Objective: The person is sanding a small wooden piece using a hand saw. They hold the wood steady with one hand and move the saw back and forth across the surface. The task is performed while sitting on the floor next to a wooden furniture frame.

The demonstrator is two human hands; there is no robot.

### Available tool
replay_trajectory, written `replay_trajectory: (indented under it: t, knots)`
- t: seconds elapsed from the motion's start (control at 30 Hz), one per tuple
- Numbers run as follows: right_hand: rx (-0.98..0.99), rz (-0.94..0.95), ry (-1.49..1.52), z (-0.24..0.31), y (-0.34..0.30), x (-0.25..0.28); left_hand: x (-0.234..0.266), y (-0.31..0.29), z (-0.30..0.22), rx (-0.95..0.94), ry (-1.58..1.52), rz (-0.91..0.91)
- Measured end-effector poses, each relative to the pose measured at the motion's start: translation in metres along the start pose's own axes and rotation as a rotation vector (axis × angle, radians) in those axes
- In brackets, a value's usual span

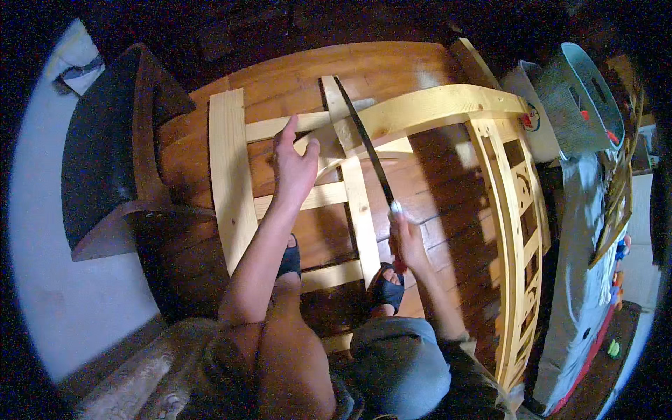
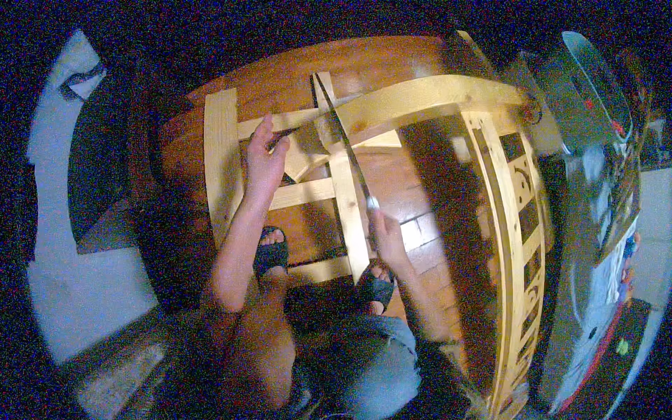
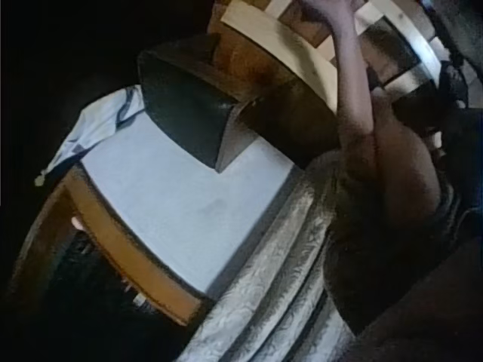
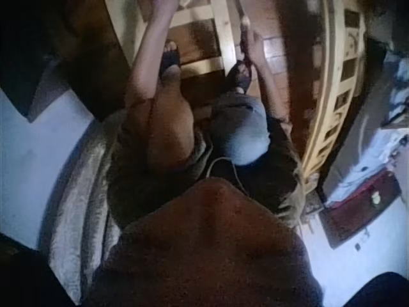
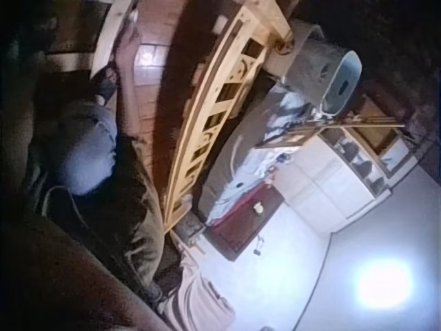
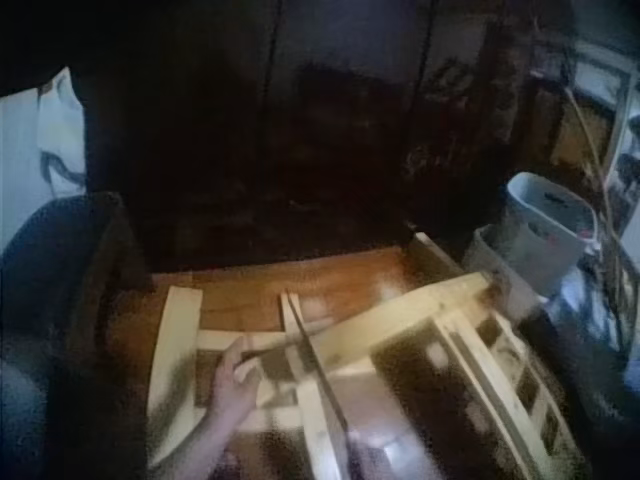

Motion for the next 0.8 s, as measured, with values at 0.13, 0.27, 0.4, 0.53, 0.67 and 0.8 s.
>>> replay_trajectory:
  t: [0.13,0.27,0.4,0.53,0.67,0.8]
  knots:
    - [0.124,-0.16,0.001,-0.058,-0.063,0.024,0.011,0.015,-0.004,-0.115,0.066,-0.05]
    - [0.15,-0.121,-0.17,-0.016,-0.044,0.017,0.01,0.015,-0.006,-0.064,0.039,-0.042]
    - [0.227,-0.095,-0.181,0.009,0.019,-0.008,-0.003,0.001,-0.005,-0.116,0.032,-0.089]
    - [-0.003,-0.028,-0.137,-0.01,-0.018,0.001,0.009,0.007,0.015,-0.082,-0.02,-0.091]
    - [-0.087,-0.214,0.066,-0.081,-0.085,0.052,0.016,0.007,0.008,-0.1,0.039,-0.093]
    - [0.258,-0.153,-0.328,-0.017,-0.047,0.031,0.01,0.007,0.011,-0.024,-0.028,-0.099]
Point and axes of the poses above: each hand's wrist, its own y-axis towards the middle knuckle, its own x-axis out of the back of the hand, z = x × y, the point moved 5 cm from there along y, towards the middle knuckle, and after that the axes turned 11 degrees about -z, right-handed, at the moved point
